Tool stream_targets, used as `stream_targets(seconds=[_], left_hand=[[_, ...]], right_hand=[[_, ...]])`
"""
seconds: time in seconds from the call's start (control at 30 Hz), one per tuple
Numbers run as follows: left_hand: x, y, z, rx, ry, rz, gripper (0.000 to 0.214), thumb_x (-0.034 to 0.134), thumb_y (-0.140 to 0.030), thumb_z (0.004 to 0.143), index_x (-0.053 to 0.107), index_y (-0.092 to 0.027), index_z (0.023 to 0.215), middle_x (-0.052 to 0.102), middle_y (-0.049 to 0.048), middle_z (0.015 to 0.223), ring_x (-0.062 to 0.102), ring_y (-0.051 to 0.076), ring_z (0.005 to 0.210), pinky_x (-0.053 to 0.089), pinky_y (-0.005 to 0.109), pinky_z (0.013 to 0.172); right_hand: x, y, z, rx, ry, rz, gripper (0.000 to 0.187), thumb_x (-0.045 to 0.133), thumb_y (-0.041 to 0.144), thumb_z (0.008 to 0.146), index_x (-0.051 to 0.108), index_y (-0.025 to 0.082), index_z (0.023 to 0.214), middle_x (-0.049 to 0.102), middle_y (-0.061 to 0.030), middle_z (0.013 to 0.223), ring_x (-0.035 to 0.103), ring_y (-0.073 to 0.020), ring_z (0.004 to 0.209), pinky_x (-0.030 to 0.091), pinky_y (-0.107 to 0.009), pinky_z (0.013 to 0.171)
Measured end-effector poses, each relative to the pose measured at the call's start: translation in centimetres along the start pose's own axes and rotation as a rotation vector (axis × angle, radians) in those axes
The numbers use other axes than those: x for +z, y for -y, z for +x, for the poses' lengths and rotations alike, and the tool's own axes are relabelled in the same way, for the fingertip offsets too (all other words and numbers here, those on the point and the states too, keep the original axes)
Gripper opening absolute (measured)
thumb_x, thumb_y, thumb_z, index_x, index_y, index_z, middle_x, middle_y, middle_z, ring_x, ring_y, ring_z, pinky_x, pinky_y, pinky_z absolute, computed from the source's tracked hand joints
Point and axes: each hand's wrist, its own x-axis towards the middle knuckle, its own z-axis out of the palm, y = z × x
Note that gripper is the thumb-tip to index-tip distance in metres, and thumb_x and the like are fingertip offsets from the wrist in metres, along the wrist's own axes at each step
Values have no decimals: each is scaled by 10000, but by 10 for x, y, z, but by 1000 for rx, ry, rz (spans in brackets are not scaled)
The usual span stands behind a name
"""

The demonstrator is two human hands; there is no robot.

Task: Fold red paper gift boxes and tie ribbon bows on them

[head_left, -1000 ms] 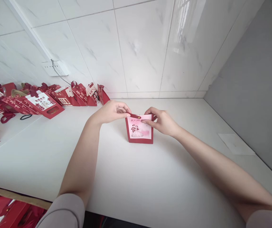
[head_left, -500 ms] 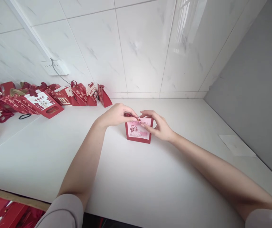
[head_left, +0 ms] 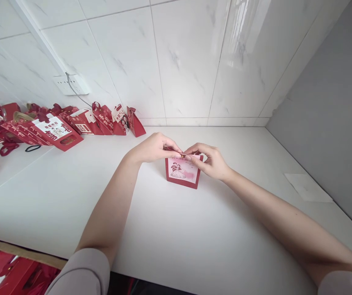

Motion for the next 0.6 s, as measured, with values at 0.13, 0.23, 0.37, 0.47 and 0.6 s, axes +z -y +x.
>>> stream_targets(seconds=[0.13,0.23,0.37,0.47,0.6], left_hand=[[-1,2,0,-7,4,-15,248,675,-380,775,769,-226,945,752,35,934,682,195,893,521,273,765],[-1,2,0,-5,7,-11,258,662,-387,782,763,-216,948,750,38,936,680,195,892,520,276,769],[2,-3,0,31,-4,36,240,629,-369,800,746,-210,936,742,29,934,672,181,872,506,265,730],[5,-10,-2,52,-34,94,217,614,-343,800,732,-209,924,736,20,924,667,171,851,485,245,679],[8,-14,-4,58,-83,279,206,584,-336,826,737,-240,925,733,3,844,647,159,748,440,246,617]], right_hand=[[0,-1,0,76,-10,13,93,622,291,893,672,218,921,705,-21,862,637,-148,742,494,-279,644],[1,-2,-1,106,-16,20,120,630,322,888,680,213,899,715,-26,858,644,-154,740,494,-281,642],[2,-2,-2,116,-46,-4,147,627,352,888,679,214,888,719,-27,843,638,-152,707,495,-284,628],[2,-2,-2,77,-61,-83,154,617,367,892,659,219,890,706,-27,839,626,-156,704,492,-292,629],[1,-4,0,28,-48,-223,161,584,370,912,635,217,922,691,-41,867,619,-164,726,485,-297,631]])
